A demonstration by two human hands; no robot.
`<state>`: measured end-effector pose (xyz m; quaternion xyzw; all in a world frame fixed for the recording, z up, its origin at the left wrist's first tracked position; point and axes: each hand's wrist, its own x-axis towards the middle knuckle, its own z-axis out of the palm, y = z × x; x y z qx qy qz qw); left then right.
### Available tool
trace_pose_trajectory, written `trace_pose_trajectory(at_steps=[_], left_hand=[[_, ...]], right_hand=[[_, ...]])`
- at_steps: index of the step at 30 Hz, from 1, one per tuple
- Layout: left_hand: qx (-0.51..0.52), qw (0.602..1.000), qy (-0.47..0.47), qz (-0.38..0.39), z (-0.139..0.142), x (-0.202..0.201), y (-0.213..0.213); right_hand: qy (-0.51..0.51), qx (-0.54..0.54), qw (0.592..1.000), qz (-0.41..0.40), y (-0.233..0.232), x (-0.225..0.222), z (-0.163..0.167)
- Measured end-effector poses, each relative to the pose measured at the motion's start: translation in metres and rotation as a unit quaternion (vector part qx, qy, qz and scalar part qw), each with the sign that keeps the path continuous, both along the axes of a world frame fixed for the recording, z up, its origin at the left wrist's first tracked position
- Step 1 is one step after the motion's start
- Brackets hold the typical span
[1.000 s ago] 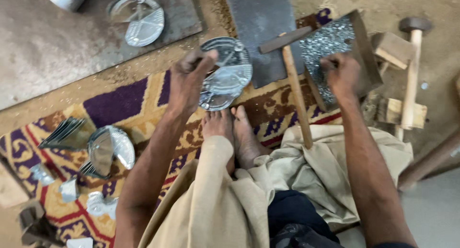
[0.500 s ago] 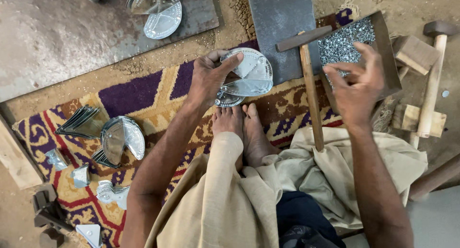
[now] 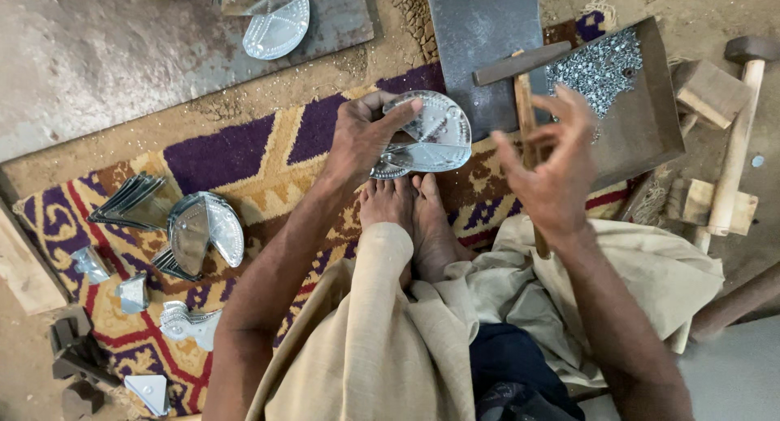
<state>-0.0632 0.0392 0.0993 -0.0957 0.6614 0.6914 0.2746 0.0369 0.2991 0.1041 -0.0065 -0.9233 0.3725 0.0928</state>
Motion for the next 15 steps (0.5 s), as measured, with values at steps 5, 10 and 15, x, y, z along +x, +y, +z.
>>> trace_pose_trajectory(at_steps=[5, 10, 15], left_hand=[[0.037, 0.999, 0.024, -0.002, -0.006, 0.003, 0.017], [0.042, 0.999, 0.023, 0.016, -0.013, 0.003, 0.031], [0.064, 0.998, 0.016, 0.019, -0.015, 0.002, 0.033]], right_hand=[[-0.051, 0.002, 0.998, -0.043, 0.010, 0.037, -0.016], [-0.247, -0.243, 0.921, -0.179, 0.014, 0.057, 0.005], [-0.230, -0.277, 0.921, -0.147, 0.006, 0.060, 0.034]])
